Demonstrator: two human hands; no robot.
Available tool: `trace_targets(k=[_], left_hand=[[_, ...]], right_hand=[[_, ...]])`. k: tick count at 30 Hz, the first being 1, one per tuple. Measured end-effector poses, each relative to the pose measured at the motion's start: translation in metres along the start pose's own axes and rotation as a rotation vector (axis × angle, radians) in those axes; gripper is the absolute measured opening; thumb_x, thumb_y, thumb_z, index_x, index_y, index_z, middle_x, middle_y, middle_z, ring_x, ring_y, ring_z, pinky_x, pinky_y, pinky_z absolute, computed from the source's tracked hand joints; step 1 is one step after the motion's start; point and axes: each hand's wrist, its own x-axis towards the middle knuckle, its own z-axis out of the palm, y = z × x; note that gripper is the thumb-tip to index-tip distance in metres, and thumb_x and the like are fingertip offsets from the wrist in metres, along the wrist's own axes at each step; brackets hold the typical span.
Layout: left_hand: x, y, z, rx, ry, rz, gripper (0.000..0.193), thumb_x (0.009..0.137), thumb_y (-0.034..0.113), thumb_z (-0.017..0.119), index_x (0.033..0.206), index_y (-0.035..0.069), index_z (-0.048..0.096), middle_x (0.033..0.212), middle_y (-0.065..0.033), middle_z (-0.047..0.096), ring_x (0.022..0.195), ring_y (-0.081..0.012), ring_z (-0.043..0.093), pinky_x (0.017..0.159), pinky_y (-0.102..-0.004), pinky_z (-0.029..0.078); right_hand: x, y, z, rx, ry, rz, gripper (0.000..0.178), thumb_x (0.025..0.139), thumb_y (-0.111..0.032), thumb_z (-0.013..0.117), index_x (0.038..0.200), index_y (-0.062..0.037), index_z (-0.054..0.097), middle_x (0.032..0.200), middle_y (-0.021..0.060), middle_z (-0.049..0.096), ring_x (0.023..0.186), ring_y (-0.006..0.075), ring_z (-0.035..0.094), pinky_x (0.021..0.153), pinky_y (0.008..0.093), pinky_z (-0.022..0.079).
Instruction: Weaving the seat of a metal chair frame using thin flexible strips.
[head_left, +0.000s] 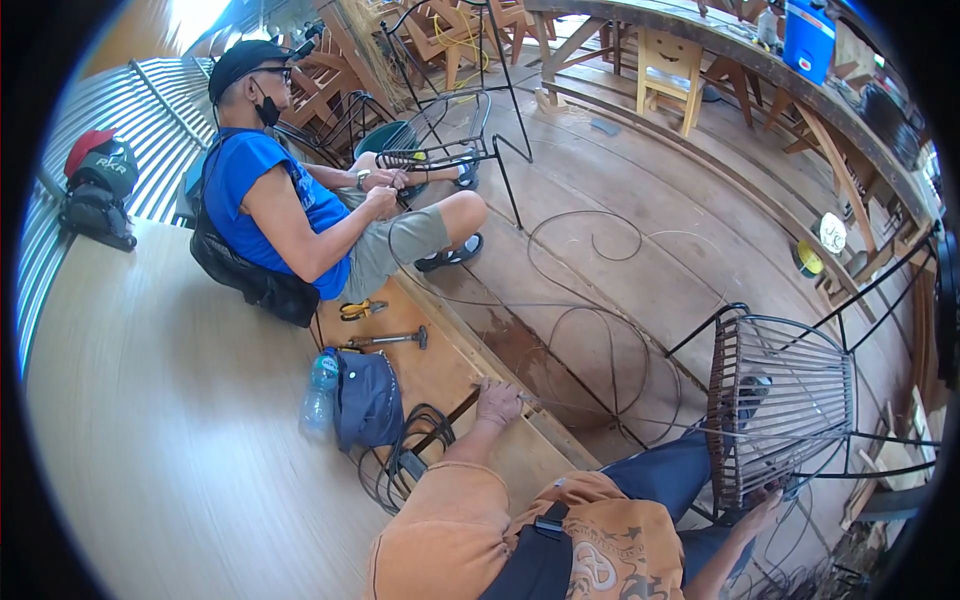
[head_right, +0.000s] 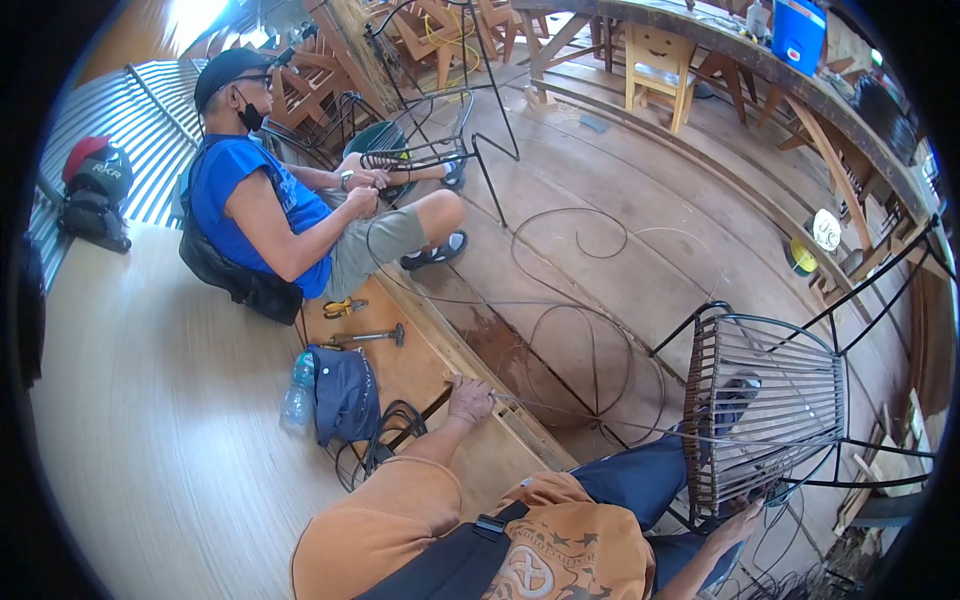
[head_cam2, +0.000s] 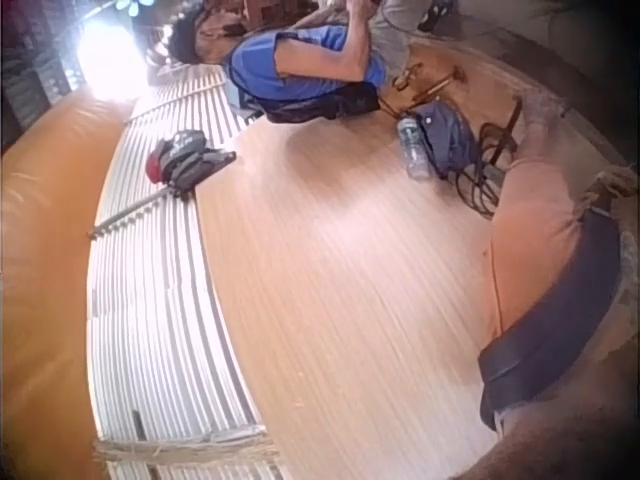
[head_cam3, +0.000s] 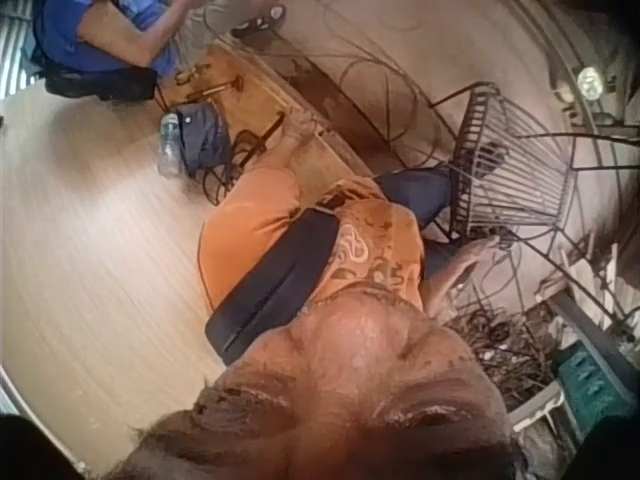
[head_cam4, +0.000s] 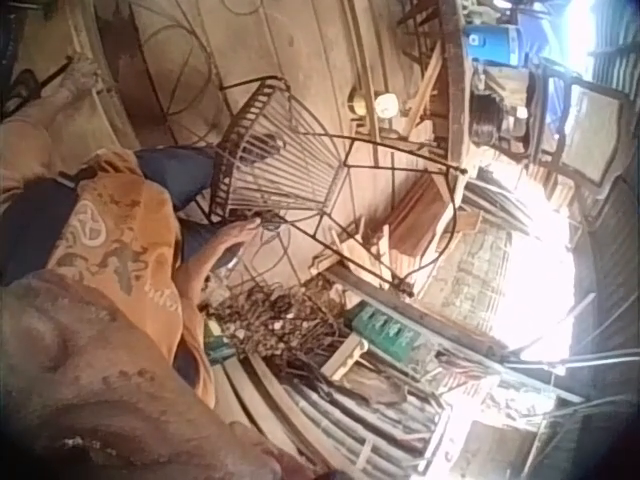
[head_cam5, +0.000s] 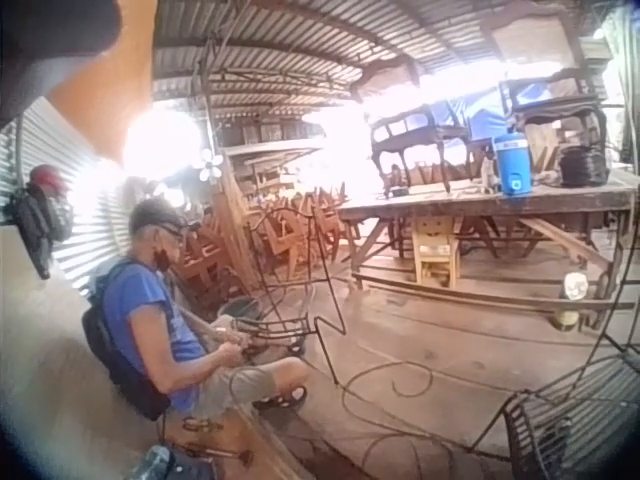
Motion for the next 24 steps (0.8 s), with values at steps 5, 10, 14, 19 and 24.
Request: trace_targets(k=[5, 10, 14, 19, 24], left_hand=[[-0.008, -0.004, 0.001, 0.024, 0.027, 0.006, 0.023, 0.082, 0.03, 0.049, 0.087, 0.013, 0.064, 0.094, -0.0086, 0.063, 0.097, -0.0258, 0.056, 0.1, -0.0461, 0.028], [0.0, -0.001, 0.007, 0.039, 0.172, 0.083, 0.023, 0.082, 0.03, 0.05, 0.083, 0.012, 0.064, 0.086, -0.009, 0.063, 0.09, -0.0275, 0.057, 0.096, -0.0463, 0.031], [0.015, -0.023, 0.052, 0.003, 0.159, 0.316, 0.019, 0.078, 0.029, 0.053, 0.07, 0.014, 0.063, 0.075, -0.0083, 0.062, 0.074, -0.0287, 0.058, 0.082, -0.0477, 0.038], [0.007, -0.023, -0.029, 0.257, 0.029, 0.563, 0.009, 0.07, 0.011, 0.058, 0.076, 0.008, 0.064, 0.083, -0.0095, 0.061, 0.079, -0.0296, 0.059, 0.078, -0.0424, 0.043], [0.012, -0.11, -0.094, -0.091, 0.348, 0.399, 0.021, 0.086, 0.016, 0.05, 0.101, 0.002, 0.058, 0.082, -0.0151, 0.058, 0.082, -0.0321, 0.055, 0.069, -0.0403, 0.043]], right_hand=[[0.011, -0.011, -0.009, -0.002, 0.045, -0.034, 0.053, 0.094, -0.047, 0.041, 0.086, 0.0026, 0.059, 0.068, 0.0079, 0.057, 0.059, 0.0153, 0.051, 0.057, 0.0285, 0.04], [0.047, -0.014, -0.05, -0.002, 0.102, 0.127, 0.046, 0.093, -0.04, 0.045, 0.076, -0.0007, 0.062, 0.061, 0.0037, 0.057, 0.053, 0.0127, 0.052, 0.051, 0.0261, 0.04], [0.075, -0.003, -0.082, -0.065, 0.033, 0.227, 0.034, 0.092, -0.035, 0.045, 0.086, -0.005, 0.061, 0.07, 0.0063, 0.056, 0.069, 0.0174, 0.055, 0.063, 0.0286, 0.043], [0.011, -0.091, -0.036, -0.387, 0.432, -0.387, 0.037, 0.09, -0.017, 0.05, 0.122, 0.0005, 0.051, 0.111, 0.0235, 0.057, 0.104, 0.0356, 0.055, 0.093, 0.0394, 0.04], [-0.08, -0.158, -0.024, 0.358, -0.56, 0.236, 0.026, 0.09, -0.024, 0.052, 0.096, -0.0017, 0.065, 0.081, 0.0045, 0.063, 0.07, 0.0099, 0.056, 0.063, 0.0265, 0.047]])
